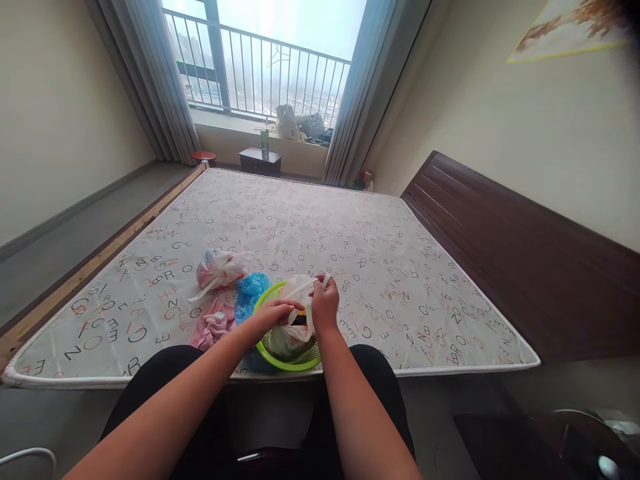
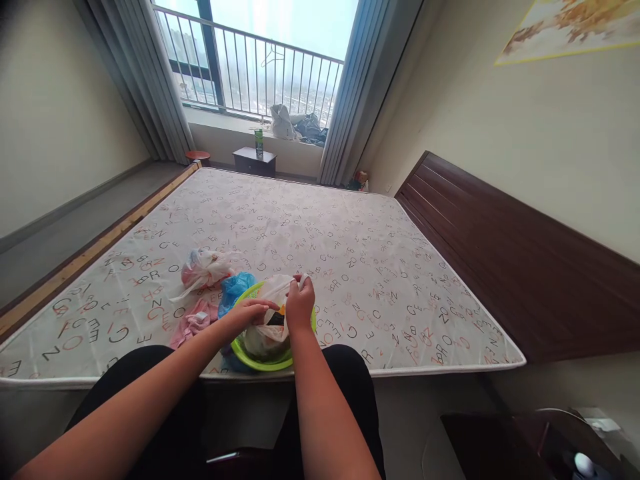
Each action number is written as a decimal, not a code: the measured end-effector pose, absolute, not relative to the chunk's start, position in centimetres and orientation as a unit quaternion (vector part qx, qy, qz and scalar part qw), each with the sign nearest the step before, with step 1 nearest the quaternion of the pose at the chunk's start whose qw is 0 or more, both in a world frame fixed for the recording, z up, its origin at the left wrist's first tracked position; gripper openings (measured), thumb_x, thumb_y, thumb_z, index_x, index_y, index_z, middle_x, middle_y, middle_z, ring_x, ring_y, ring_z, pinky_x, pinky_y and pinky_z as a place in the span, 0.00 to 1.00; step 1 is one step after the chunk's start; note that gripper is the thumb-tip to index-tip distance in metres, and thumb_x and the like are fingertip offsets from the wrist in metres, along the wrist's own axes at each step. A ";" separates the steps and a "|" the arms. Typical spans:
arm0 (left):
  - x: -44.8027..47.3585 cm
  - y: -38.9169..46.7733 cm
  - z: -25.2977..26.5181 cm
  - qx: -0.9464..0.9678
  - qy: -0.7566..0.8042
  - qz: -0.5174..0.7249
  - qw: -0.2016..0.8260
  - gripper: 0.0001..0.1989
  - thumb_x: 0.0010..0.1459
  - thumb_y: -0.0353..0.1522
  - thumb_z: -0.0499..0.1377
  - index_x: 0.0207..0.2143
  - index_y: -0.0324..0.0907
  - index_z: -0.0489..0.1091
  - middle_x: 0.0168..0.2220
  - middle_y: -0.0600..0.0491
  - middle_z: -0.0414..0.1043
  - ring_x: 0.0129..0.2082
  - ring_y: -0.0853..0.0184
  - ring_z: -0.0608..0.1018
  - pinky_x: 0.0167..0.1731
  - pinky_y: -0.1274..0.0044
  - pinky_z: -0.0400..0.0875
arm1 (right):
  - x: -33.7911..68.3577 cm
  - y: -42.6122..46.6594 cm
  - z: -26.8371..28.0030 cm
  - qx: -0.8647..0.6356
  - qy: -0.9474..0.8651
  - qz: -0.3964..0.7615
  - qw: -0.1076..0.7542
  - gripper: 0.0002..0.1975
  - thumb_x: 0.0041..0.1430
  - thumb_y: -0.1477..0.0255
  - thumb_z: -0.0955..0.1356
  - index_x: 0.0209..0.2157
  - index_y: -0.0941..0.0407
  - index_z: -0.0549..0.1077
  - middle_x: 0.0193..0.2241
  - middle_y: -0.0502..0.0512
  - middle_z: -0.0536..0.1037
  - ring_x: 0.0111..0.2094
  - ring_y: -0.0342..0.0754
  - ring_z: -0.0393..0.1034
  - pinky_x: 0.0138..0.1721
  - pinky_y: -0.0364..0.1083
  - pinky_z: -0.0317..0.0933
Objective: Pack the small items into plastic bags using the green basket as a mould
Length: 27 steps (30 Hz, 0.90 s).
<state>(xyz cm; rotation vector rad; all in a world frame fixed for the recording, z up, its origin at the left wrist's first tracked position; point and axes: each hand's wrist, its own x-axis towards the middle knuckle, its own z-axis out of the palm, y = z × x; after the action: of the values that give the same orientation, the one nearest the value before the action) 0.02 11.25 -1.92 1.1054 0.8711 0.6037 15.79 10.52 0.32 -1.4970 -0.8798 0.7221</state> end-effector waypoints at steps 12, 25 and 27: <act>0.0 11.0 -1.6 0.430 0.416 0.412 0.687 0.27 0.51 0.43 0.62 0.47 0.32 0.79 0.19 0.62 0.51 0.20 0.74 0.56 0.24 0.77 0.54 | 16.1 10.6 -0.2 -0.612 -0.414 0.343 0.580 0.17 0.61 0.57 0.64 0.37 0.55 0.74 0.32 0.54 0.78 0.32 0.49 0.70 0.34 0.45 0.62; 0.4 11.0 -3.3 0.521 0.401 0.343 0.671 0.27 0.51 0.44 0.65 0.48 0.34 0.80 0.17 0.58 0.62 0.20 0.71 0.65 0.25 0.77 0.56 | 15.0 10.2 0.5 -0.576 -0.539 0.355 0.502 0.17 0.64 0.60 0.63 0.30 0.55 0.76 0.30 0.52 0.79 0.34 0.49 0.72 0.37 0.45 0.61; 0.4 11.2 -3.7 0.520 0.425 0.349 0.653 0.27 0.51 0.44 0.64 0.47 0.35 0.80 0.17 0.59 0.62 0.20 0.71 0.64 0.24 0.77 0.55 | 15.0 10.2 0.1 -0.578 -0.540 0.359 0.496 0.16 0.64 0.60 0.64 0.31 0.55 0.77 0.31 0.53 0.80 0.34 0.49 0.72 0.37 0.45 0.61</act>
<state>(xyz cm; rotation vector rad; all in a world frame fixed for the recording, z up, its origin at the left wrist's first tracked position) 0.39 11.20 -3.67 1.1796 0.9642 0.7928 14.99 10.20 0.10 -1.4000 -1.3091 0.8688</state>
